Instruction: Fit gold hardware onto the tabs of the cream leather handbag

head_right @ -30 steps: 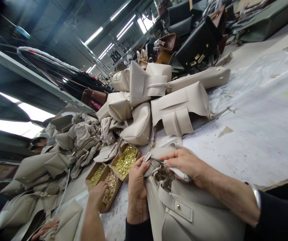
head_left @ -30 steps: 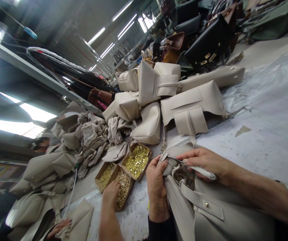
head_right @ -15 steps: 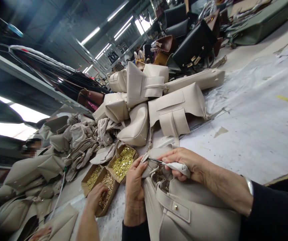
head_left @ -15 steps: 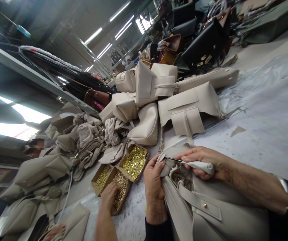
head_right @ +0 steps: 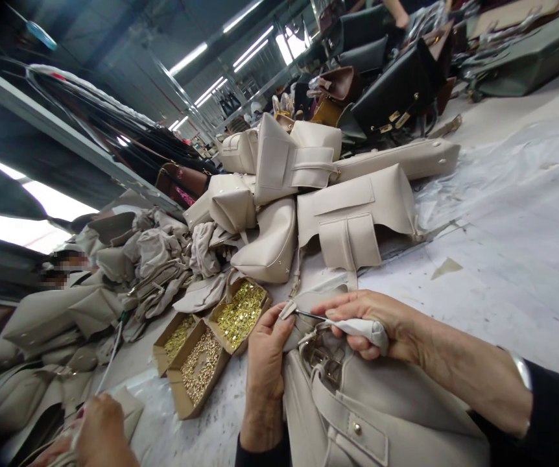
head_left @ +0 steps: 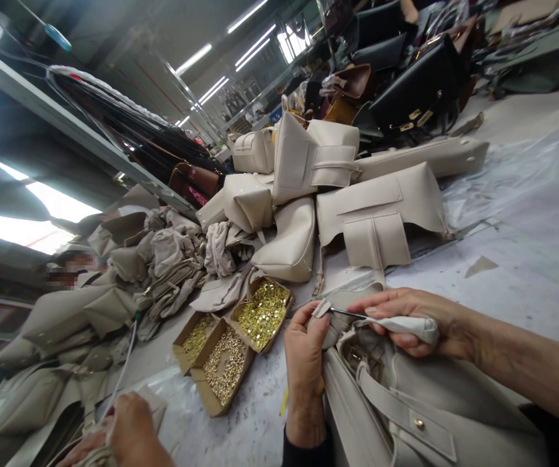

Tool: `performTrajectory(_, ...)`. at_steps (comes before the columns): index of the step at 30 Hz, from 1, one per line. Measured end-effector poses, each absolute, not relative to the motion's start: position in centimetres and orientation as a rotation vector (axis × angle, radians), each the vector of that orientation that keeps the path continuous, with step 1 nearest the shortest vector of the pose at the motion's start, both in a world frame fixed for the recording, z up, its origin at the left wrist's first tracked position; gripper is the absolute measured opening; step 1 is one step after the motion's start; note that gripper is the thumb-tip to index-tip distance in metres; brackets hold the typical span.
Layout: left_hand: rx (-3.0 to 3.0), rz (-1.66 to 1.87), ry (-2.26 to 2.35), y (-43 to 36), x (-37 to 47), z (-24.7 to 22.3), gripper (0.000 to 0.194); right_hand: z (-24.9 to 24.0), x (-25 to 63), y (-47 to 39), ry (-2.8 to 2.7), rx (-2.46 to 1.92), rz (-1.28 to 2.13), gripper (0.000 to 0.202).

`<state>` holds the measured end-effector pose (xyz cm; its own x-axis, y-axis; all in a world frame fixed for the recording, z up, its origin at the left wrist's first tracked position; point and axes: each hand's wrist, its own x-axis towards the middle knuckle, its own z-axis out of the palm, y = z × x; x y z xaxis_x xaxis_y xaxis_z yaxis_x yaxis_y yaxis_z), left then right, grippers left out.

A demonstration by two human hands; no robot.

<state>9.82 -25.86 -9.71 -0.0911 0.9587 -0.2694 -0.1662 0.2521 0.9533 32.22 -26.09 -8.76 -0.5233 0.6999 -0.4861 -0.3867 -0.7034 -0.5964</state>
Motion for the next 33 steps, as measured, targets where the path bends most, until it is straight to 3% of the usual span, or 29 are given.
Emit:
performTrajectory(6,0.892,1.118,1.343,-25.7,9.7,-10.3,0.043,-8.7,31.9,-26.3,-0.403,-1.004,2.246,0.033)
performTrajectory(12,0.766,1.098,1.343,-25.1,9.8,-10.8,0.043,-9.7,32.0,-26.1,-0.413,-1.14,2.254,0.045)
performTrajectory(23,0.592,1.055,1.21,-24.4,9.8,-10.9,0.049,-10.6,33.0,-26.8,-0.386,-1.185,2.219,0.048)
performTrajectory(33,0.674,1.091,1.2,-24.6,9.8,-10.9,0.038,-9.9,32.4,-28.2,-0.608,-1.346,2.074,0.061)
